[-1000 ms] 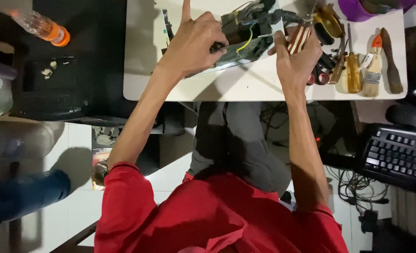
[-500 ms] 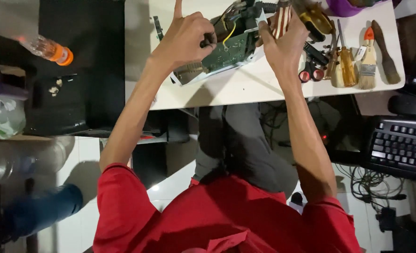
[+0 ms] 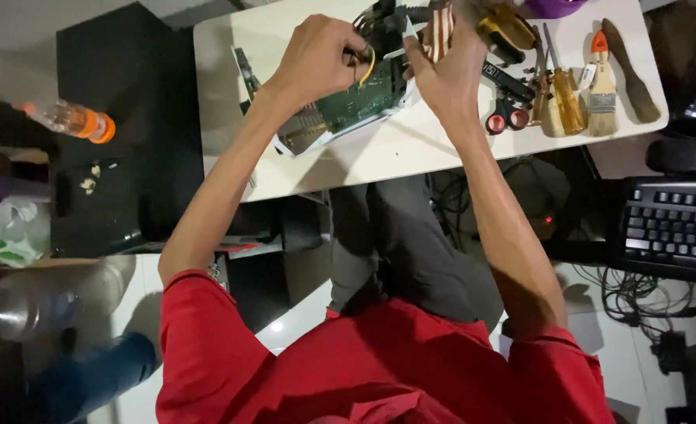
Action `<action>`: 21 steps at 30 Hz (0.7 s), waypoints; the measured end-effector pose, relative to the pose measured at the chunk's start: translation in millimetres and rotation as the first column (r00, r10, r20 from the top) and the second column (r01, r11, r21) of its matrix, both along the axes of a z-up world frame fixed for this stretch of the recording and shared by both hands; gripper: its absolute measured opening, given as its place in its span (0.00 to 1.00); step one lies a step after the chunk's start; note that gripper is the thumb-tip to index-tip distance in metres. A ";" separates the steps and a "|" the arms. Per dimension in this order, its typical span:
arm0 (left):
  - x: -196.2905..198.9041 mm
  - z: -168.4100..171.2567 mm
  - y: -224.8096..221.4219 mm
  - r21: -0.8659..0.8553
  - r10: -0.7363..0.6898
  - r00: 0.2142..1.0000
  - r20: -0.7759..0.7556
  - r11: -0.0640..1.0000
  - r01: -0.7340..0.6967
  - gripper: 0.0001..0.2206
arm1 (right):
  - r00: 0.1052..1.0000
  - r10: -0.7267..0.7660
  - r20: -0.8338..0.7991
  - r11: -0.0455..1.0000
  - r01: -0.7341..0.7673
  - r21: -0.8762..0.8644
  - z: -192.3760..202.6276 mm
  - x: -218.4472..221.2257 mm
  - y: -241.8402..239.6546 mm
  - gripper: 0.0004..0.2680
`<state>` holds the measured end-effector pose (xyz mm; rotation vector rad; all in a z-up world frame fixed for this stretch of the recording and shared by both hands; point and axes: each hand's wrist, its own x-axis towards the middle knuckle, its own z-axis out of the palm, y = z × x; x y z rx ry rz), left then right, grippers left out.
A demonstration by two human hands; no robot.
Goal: Troubleshooting and disassembling an inverter board from its metal casing using a screwdriver for inspection.
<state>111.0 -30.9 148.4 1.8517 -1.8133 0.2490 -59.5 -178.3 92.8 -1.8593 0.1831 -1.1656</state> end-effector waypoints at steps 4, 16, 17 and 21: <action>5.9 1.6 -4.6 0.158 0.018 0.999 -0.029 0.987 -0.013 0.07 | 0.999 -0.010 -0.047 0.998 0.013 0.068 4.6 0.6 1.8 0.07; 13.0 -13.2 -6.6 0.070 -0.059 0.984 0.169 0.996 0.048 0.05 | 0.999 -0.036 0.000 0.998 0.036 -0.055 2.4 -2.1 1.5 0.07; 12.4 -12.9 -6.2 0.057 -0.059 0.983 0.176 0.997 0.049 0.07 | 1.000 -0.022 0.009 0.999 0.023 -0.027 3.4 -2.1 2.2 0.06; 16.6 -16.5 -4.7 0.034 -0.120 0.983 0.140 0.993 0.116 0.04 | 1.000 -0.006 0.000 1.000 0.006 0.024 4.1 -5.0 5.7 0.05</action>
